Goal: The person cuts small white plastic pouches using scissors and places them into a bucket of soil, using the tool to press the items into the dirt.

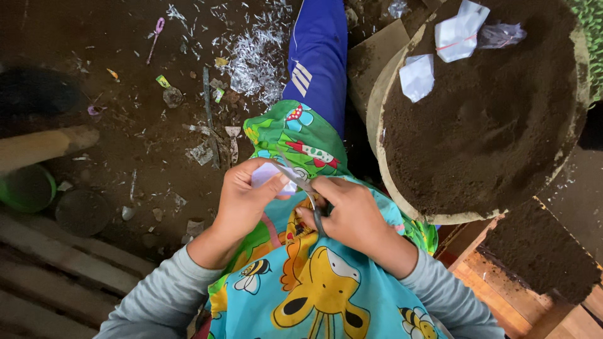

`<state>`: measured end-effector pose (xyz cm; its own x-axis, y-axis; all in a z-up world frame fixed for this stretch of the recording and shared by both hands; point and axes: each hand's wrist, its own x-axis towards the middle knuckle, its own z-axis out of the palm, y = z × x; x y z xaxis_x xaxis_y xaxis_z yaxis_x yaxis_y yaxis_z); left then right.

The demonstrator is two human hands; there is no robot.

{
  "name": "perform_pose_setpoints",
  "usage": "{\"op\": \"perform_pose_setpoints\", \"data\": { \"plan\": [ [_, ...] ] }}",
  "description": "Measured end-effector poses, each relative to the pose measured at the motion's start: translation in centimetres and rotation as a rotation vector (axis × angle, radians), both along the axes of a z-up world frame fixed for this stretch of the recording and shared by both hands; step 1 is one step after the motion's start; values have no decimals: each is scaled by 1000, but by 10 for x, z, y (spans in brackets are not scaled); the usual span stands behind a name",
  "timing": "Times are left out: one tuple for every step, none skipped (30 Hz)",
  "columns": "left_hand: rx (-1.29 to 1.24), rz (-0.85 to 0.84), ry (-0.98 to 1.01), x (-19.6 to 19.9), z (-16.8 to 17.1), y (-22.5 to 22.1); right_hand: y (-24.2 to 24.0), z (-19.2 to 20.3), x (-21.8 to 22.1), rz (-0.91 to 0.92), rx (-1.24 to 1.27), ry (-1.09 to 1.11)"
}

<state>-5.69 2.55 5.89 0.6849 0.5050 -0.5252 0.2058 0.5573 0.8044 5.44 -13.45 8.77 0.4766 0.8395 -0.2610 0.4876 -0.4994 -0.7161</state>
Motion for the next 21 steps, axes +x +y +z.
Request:
{"op": "perform_pose_setpoints", "data": {
  "plan": [
    [0,-1,-1,-1,-3,0,1,1,1,-1,0,-1],
    [-2,-5,0,-1,-6,0,3,2,1,9,-1,3],
    [-5,-8,1,-2,-9,-1,4,3,1,19,-3,7],
    [-6,-8,1,-2,-9,-2,4,3,1,19,-4,7],
    [-8,2,-1,-2,-9,-2,5,3,1,15,-2,5],
    [-10,13,-3,-3,-9,-2,6,3,1,11,1,3],
    [-8,13,-5,-2,-9,-2,6,0,2,11,3,1],
    [-9,17,-6,-1,-9,-1,5,-3,2,4,2,-11],
    [-13,21,-3,-2,-9,-2,4,-6,1,-4,-2,-20],
    [-13,20,-1,-3,-10,-2,5,-6,0,-4,-2,-18],
    [-16,18,1,-3,-11,-2,5,-5,1,12,-11,-14],
    [-20,15,4,-4,-12,-2,6,-5,1,28,-19,-10],
    [-21,15,4,-3,-12,-3,7,-2,1,28,-20,-9],
    [-26,11,3,-3,-11,-3,9,1,1,30,-22,-9],
    [-29,10,2,-3,-10,-3,11,4,1,35,-22,-8],
    [-28,13,3,-3,-7,-3,11,1,0,38,-20,-7],
    [-18,15,10,-2,-6,-2,11,-1,1,39,-21,-24],
    [-8,18,17,-1,-4,-2,11,-4,1,39,-21,-42],
    [-9,18,18,-1,-3,-1,11,-6,0,39,-22,-41],
    [-17,24,21,-1,-3,0,11,-9,0,38,-12,-29],
    [-26,27,21,0,-3,0,9,-11,0,35,-3,-20]
  ]
}}
